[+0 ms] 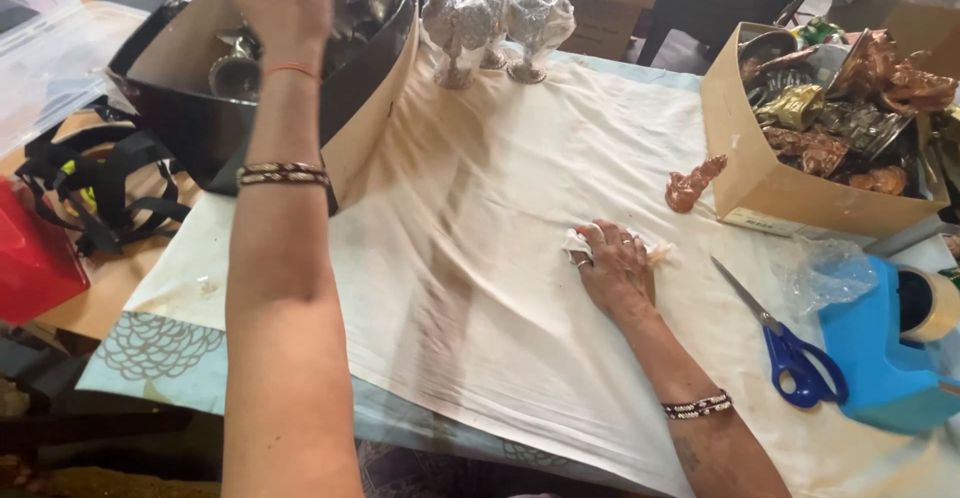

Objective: Wrapping metal figurines in protective material and cleaning a decorative leaf object.

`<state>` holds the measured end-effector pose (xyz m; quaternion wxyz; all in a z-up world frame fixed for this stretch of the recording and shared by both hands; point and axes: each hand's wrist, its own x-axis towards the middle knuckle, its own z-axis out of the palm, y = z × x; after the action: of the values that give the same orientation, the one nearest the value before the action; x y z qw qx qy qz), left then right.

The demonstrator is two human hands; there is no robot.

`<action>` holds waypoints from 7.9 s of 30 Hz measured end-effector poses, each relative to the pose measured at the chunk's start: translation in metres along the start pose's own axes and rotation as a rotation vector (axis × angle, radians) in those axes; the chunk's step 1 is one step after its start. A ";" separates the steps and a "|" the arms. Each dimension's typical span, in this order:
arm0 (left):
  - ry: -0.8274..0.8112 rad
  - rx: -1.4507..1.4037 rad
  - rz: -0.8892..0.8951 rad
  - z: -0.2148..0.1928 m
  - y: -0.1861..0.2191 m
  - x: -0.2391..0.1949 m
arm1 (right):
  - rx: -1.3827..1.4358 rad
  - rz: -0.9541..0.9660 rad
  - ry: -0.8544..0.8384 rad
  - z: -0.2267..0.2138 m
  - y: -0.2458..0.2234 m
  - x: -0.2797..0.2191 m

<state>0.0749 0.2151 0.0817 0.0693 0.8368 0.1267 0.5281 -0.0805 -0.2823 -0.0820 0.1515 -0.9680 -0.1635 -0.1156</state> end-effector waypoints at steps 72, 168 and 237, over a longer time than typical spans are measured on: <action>-0.502 -0.242 0.918 -0.094 0.246 -0.198 | -0.011 -0.079 0.091 0.013 0.018 0.005; -1.172 -1.510 -0.480 -0.065 0.240 -0.307 | -0.059 -0.243 0.456 -0.019 -0.017 -0.008; -1.195 -1.425 -0.452 -0.071 0.238 -0.301 | 0.111 -0.247 0.319 -0.012 -0.001 -0.009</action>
<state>-0.0799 -0.1005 -0.0891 0.7159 0.6849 -0.1222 -0.0594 -0.0914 -0.2884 -0.0732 0.2133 -0.9002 -0.2609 -0.2758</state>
